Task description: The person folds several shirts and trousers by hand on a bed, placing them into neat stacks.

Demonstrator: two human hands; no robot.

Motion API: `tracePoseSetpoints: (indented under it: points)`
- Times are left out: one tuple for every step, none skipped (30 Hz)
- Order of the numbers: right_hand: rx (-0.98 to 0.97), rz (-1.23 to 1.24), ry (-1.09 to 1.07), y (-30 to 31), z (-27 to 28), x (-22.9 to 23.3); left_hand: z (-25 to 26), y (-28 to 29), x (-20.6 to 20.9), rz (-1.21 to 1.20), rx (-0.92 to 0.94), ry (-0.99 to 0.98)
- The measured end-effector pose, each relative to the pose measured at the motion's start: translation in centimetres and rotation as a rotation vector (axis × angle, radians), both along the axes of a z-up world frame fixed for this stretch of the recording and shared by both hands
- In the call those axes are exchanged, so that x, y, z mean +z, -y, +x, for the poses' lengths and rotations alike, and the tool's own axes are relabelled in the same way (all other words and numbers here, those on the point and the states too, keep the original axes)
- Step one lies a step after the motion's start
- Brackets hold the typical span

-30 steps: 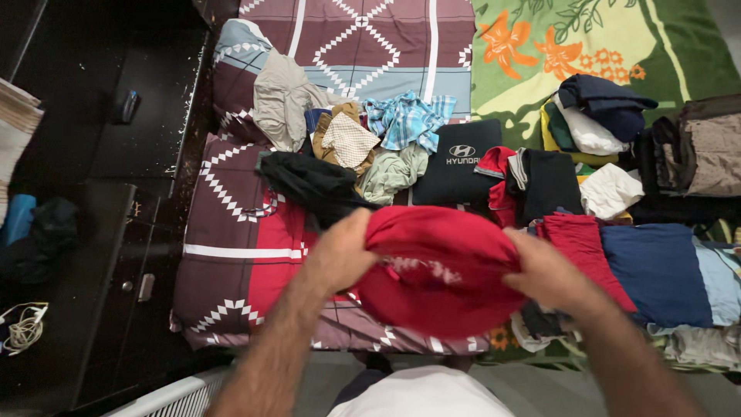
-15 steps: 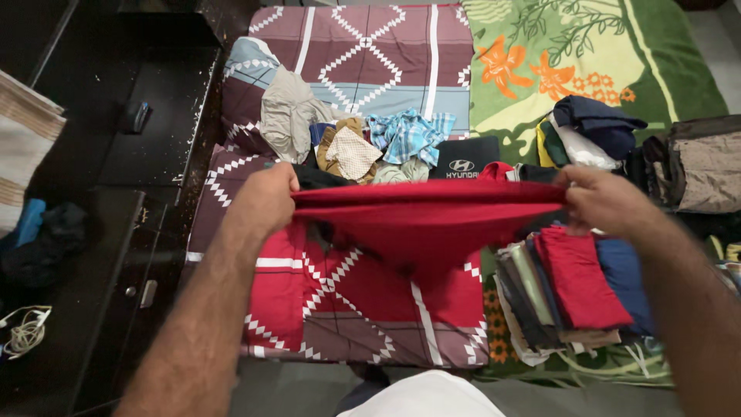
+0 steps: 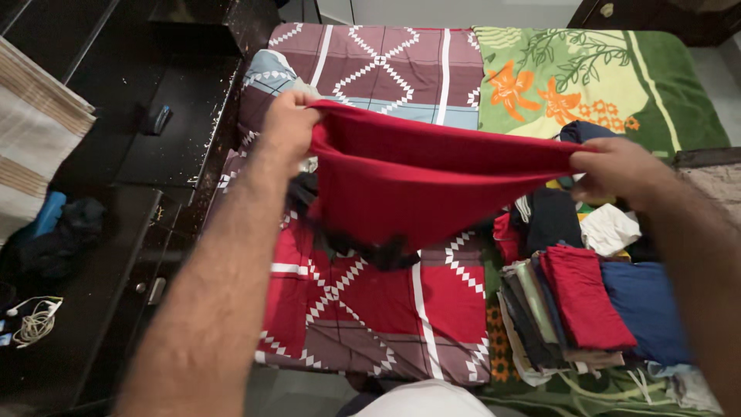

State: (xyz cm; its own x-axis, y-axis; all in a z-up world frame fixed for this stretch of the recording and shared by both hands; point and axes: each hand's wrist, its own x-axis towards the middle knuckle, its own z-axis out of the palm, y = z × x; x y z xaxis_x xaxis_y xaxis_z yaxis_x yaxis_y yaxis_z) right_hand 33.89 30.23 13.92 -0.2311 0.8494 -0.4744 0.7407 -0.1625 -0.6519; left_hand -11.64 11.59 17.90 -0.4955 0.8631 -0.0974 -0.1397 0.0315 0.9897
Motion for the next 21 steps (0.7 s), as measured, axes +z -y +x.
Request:
tracePoseSetpoints:
  points:
    - [-0.001, 0.003, -0.002, 0.2, 0.4, 0.7, -0.4, 0.8, 1.1, 0.003, -0.001, -0.002]
    - [0.020, 0.162, 0.055, 0.7, 1.3, 1.4, -1.4, 2.3, 2.6, -0.211, -0.086, -0.365]
    - [0.042, 0.317, 0.114, 1.3, 2.1, 1.6, -1.7, 3.9, 3.6, -0.428, -0.173, -0.726]
    - [0.039, 0.316, 0.115, 1.8, 2.9, 1.5, -1.6, 4.9, 4.1, -0.429, -0.176, -0.725]
    - [0.120, 0.404, 0.274, 2.5, 4.1, 1.2, -2.0, 6.0, 4.6, -0.491, -0.295, -0.883]
    - [0.203, 0.490, 0.432, 3.3, 5.5, 0.6, -2.2, 6.9, 4.4, -0.551, -0.417, -1.039]
    - [0.203, 0.460, 0.415, 4.4, 6.5, -0.9, -1.9, 8.0, 3.2, -0.520, -0.370, -1.099]
    - [0.203, 0.430, 0.399, 6.1, 7.2, -3.2, -1.6, 9.6, 1.3, -0.488, -0.322, -1.158]
    - [0.234, 0.507, 0.411, 8.6, 8.1, -6.0, -1.2, 11.3, -1.1, -0.428, -0.316, -1.107]
    - [0.265, 0.584, 0.421, 11.2, 8.9, -8.9, -0.9, 13.4, -4.0, -0.369, -0.310, -1.055]
    - [0.204, 0.447, 0.365, 13.6, 9.6, -12.0, -0.4, 15.9, -7.3, -0.373, -0.302, -0.813]
    - [0.143, 0.311, 0.308, 15.8, 10.3, -15.1, 0.3, 18.7, -11.0, -0.244, -0.365, -0.519]
    - [0.090, 0.213, 0.258, 17.9, 11.1, -18.2, 0.7, 20.4, -15.0, -0.292, -0.394, -0.345]
    - [0.043, 0.106, 0.148, 19.8, 11.5, -21.7, 1.3, 22.3, -19.0, -0.372, -0.329, -0.294]
    - [-0.030, -0.027, 0.001, 21.6, 12.0, -24.9, 1.9, 24.3, -22.8, -0.454, -0.261, -0.240]
    - [-0.122, -0.160, -0.174, 22.5, 12.7, -27.6, 2.0, 26.1, -26.2, -0.534, -0.248, -0.433]
    - [-0.218, -0.267, -0.318, 24.0, 13.2, -30.1, 2.2, 27.8, -28.9, -0.612, -0.235, -0.627]
    - [-0.293, -0.353, -0.411, 25.2, 13.5, -31.9, 2.7, 29.3, -31.2, -0.619, -0.246, -0.624]
    - [-0.328, -0.329, -0.321, 26.1, 13.4, -33.1, 3.4, 30.3, -32.7, -0.757, -0.210, -0.733]
    - [-0.326, -0.334, -0.318, 26.6, 13.6, -33.9, 3.8, 30.8, -33.3, -0.894, -0.171, -0.843]
    - [-0.375, -0.411, -0.408, 26.9, 13.5, -34.2, 4.3, 31.1, -33.3, -0.901, -0.172, -0.843]
